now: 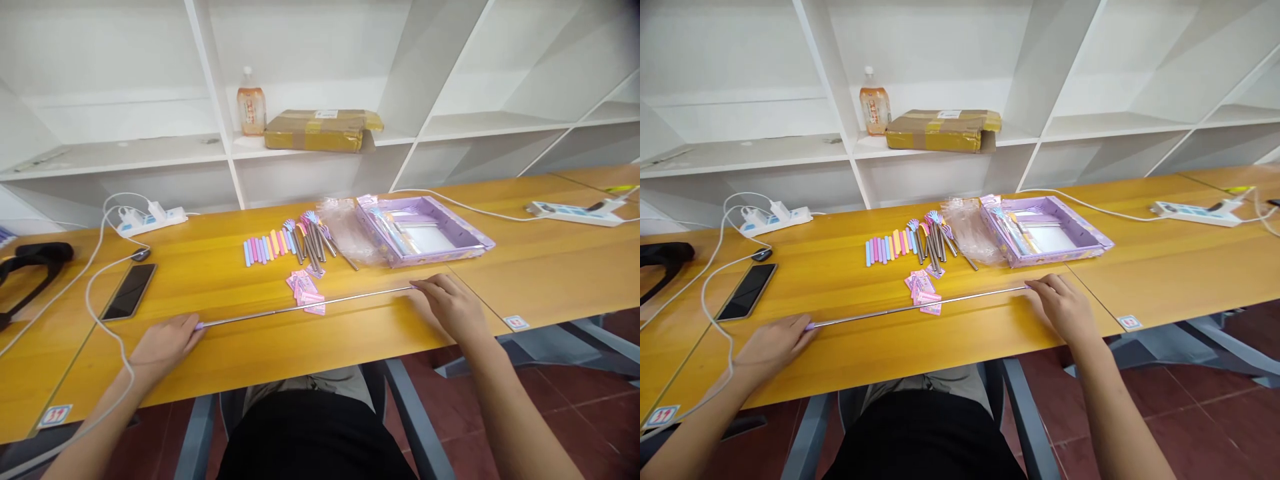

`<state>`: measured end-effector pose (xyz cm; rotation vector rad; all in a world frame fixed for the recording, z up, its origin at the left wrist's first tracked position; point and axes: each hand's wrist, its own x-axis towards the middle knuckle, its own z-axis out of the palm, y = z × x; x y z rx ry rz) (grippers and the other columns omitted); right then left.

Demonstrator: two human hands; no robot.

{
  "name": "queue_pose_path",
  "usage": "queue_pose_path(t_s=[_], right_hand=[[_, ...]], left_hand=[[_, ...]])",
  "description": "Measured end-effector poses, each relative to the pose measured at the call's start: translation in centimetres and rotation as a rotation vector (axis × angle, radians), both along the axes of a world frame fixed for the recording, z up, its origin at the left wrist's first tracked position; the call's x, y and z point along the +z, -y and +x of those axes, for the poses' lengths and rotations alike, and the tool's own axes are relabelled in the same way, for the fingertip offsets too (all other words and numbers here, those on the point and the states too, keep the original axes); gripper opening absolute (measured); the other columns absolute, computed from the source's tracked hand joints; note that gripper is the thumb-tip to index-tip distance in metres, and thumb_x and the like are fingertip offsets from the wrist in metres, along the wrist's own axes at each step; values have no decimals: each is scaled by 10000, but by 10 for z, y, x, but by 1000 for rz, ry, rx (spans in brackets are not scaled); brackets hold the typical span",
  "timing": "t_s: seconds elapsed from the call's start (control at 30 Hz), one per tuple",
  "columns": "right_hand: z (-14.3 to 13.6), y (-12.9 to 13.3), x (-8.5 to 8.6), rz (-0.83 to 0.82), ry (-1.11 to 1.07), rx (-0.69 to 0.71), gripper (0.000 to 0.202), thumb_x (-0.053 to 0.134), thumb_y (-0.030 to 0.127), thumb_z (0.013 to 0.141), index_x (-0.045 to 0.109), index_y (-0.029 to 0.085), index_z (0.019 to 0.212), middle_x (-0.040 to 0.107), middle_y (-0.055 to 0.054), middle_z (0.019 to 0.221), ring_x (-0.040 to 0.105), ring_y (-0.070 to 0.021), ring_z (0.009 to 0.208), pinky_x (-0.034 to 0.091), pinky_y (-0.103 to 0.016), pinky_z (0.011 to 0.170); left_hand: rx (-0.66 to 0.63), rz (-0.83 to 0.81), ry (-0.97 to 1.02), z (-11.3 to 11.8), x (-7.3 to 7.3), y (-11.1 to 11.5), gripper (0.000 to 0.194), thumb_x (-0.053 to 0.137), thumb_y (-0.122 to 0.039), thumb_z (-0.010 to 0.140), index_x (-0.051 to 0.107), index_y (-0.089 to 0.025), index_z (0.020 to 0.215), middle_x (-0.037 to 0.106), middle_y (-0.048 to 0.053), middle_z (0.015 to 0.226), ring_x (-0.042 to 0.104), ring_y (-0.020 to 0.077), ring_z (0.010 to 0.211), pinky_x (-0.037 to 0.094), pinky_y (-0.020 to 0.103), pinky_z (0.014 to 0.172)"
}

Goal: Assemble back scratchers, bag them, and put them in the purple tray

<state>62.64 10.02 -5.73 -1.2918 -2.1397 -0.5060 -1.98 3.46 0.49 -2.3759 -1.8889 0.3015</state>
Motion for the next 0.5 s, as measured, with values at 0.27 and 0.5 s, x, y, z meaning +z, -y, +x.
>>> queue_pose_path(t_s=[0.27, 0.5], right_hand=[[-103, 2, 3, -92, 37, 254, 316, 573, 99, 1050, 692, 188, 1329, 704, -95, 1012, 635, -224, 921, 502, -352, 805], [-229, 33, 12, 54, 90, 356, 179, 525, 137, 1109, 702, 151, 1100, 642, -57, 855, 535, -192, 776, 426, -343, 689]], left_hand=[[168, -166, -30, 92, 4, -4, 421, 384, -335, 1091, 768, -182, 1173, 821, 203, 1054, 802, 367, 975, 571, 428, 810], [107, -210, 52, 167, -4, -7, 401, 369, -235, 1102, 760, -152, 1137, 811, 210, 1013, 808, 352, 979, 594, 417, 816]])
